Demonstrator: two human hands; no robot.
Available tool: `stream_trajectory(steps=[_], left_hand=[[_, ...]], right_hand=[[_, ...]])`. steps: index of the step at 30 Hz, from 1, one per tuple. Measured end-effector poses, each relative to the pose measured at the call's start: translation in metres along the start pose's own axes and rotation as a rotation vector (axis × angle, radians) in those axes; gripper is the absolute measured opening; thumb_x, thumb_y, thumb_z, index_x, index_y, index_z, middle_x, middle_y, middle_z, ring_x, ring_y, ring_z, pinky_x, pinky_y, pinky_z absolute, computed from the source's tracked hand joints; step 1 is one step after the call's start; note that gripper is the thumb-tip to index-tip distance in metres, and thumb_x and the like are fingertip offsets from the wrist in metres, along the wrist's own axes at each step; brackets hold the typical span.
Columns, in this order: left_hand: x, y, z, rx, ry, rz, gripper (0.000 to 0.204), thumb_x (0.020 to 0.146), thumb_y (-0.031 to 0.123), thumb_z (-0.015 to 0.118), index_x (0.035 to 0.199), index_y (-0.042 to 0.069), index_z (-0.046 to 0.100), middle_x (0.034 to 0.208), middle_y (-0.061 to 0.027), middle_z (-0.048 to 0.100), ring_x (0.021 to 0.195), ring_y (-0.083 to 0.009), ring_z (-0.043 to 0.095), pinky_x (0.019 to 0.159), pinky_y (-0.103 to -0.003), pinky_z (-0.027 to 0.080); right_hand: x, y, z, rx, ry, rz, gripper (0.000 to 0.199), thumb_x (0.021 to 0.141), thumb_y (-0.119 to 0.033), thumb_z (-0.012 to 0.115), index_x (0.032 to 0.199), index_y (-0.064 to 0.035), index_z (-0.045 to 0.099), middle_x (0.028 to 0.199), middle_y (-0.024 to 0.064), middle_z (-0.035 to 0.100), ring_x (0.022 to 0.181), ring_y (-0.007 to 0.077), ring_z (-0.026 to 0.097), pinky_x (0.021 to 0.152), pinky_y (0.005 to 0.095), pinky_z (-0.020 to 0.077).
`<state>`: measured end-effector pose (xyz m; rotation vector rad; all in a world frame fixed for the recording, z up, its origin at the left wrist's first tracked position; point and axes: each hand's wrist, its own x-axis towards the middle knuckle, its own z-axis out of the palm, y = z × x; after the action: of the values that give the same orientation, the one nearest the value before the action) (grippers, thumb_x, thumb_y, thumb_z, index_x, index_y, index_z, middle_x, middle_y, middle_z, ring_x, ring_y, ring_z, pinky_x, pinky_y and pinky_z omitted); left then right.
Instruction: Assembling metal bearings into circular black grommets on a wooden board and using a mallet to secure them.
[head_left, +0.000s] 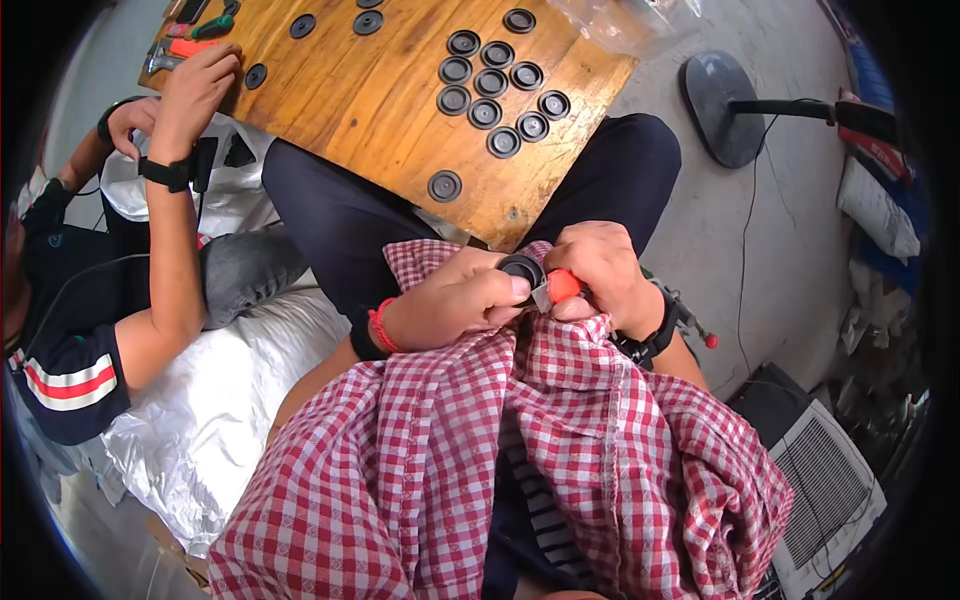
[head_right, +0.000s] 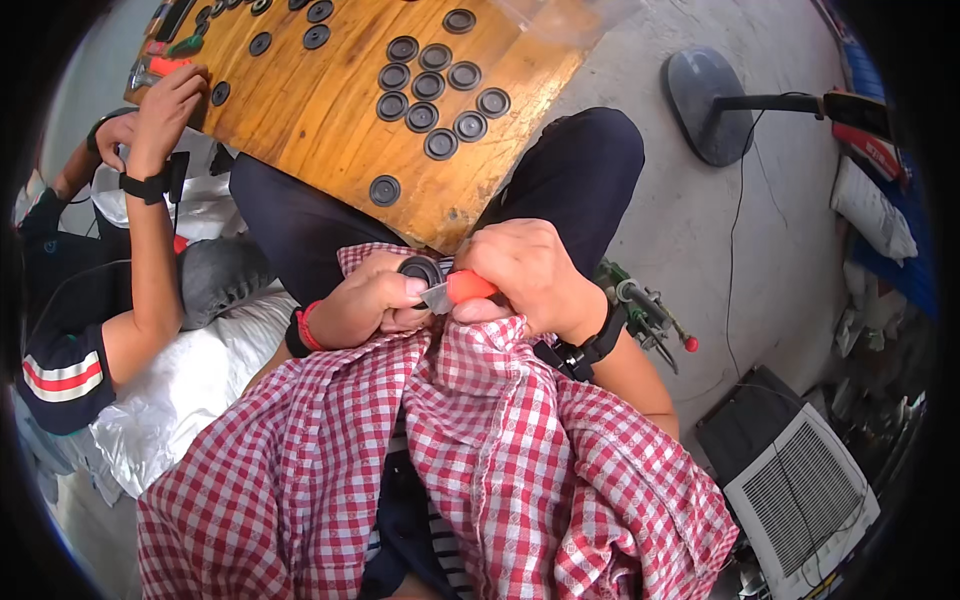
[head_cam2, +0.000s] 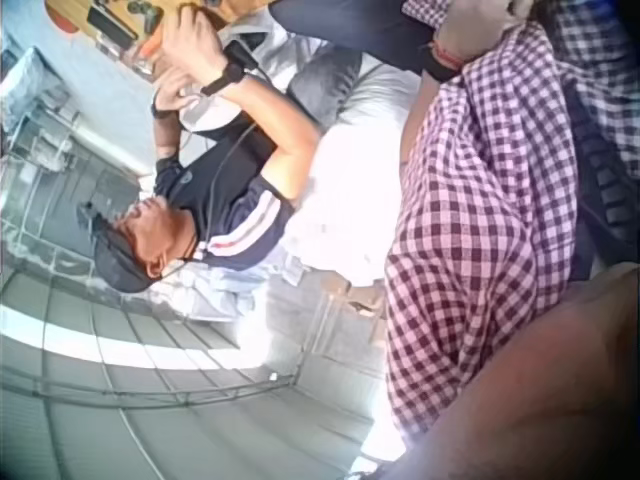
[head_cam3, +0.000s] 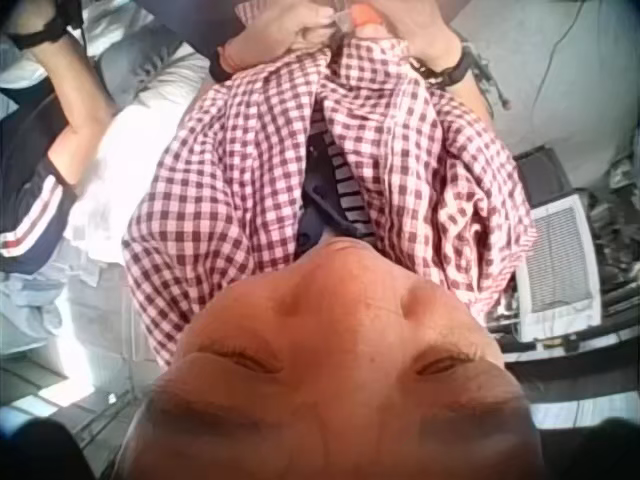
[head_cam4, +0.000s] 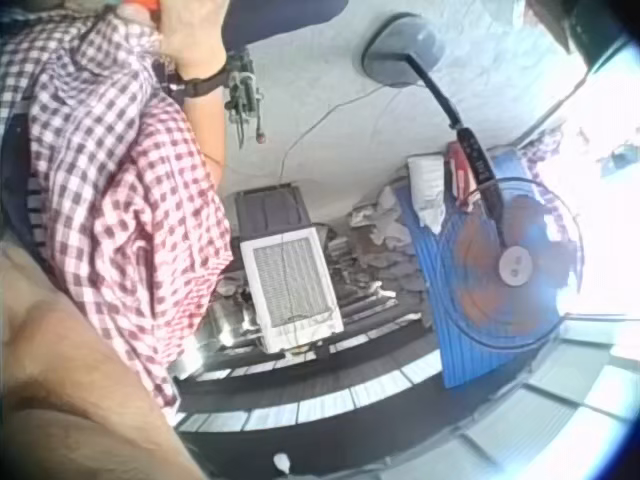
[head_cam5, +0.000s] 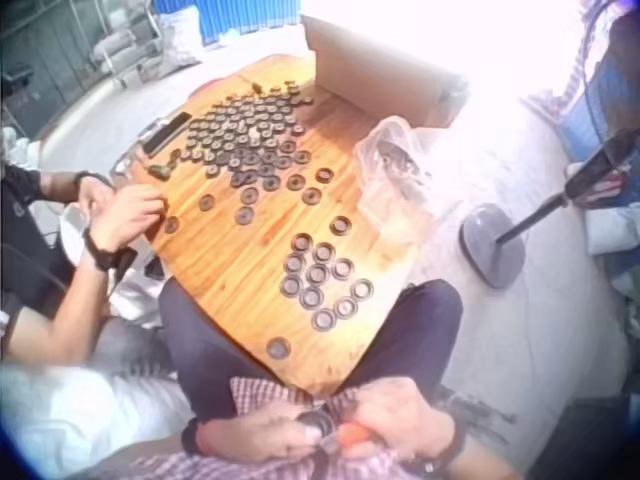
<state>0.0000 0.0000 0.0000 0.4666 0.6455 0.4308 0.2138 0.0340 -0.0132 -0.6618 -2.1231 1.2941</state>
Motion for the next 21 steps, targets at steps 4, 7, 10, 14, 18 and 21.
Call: stream_trajectory(steps=[4,7,10,14,18,21], left_hand=[[0.004,0.005,0.000,0.002,-0.032,0.009,0.033,0.090,0.019,0.045,0.059,0.007,0.044,0.054,0.0031,0.040,0.050,-0.0062,0.034,0.049,-0.024,0.028],[0.003,0.006,0.001,0.000,-0.033,-0.002,0.033,0.090,0.019,0.045,0.060,0.007,0.044,0.054,0.0030,0.040,0.050,-0.0062,0.033,0.049,-0.024,0.028],[-0.001,0.000,0.000,-0.012,-0.028,-0.003,0.032,0.090,0.019,0.044,0.061,0.007,0.044,0.054,0.0029,0.039,0.050,-0.0062,0.033,0.049,-0.024,0.028],[-0.006,-0.006,-0.003,-0.051,-0.043,0.013,0.030,0.090,0.018,0.045,0.062,0.006,0.045,0.055,0.0027,0.040,0.051,-0.0059,0.033,0.050,-0.024,0.029],[-0.015,-0.001,0.007,0.201,-0.231,-0.099,0.024,0.088,0.019,0.049,0.068,0.005,0.049,0.060,0.0012,0.045,0.056,-0.0070,0.039,0.056,-0.024,0.033],[-0.013,-0.005,-0.002,0.039,-0.187,-0.086,0.023,0.086,0.020,0.049,0.068,0.006,0.048,0.059,0.0024,0.042,0.055,-0.0069,0.035,0.053,-0.024,0.029]], right_hand=[[0.003,0.002,-0.005,0.023,-0.007,0.005,0.036,0.077,-0.040,0.068,0.077,-0.0060,0.056,0.065,0.0085,0.052,0.057,0.0284,0.055,0.050,0.0358,0.0423],[0.002,0.002,-0.002,0.035,-0.009,-0.006,0.036,0.078,-0.040,0.068,0.077,-0.0056,0.055,0.065,0.0085,0.052,0.057,0.0284,0.055,0.050,0.0359,0.0424],[0.000,0.000,0.003,0.039,-0.014,-0.019,0.036,0.078,-0.040,0.067,0.077,-0.0055,0.055,0.065,0.0084,0.052,0.057,0.0282,0.056,0.050,0.0360,0.0424],[-0.002,-0.001,0.011,0.028,-0.023,-0.003,0.037,0.081,-0.040,0.064,0.078,-0.0042,0.055,0.065,0.0103,0.052,0.058,0.0301,0.055,0.051,0.0375,0.0427],[-0.006,0.006,0.027,-0.125,0.007,0.450,0.038,0.088,-0.039,0.055,0.080,-0.0017,0.053,0.066,0.0148,0.053,0.059,0.0346,0.055,0.053,0.0391,0.0444],[-0.014,0.006,0.032,-0.043,0.062,0.414,0.039,0.088,-0.040,0.055,0.079,-0.0018,0.053,0.066,0.0141,0.054,0.058,0.0337,0.055,0.053,0.0384,0.0443]])
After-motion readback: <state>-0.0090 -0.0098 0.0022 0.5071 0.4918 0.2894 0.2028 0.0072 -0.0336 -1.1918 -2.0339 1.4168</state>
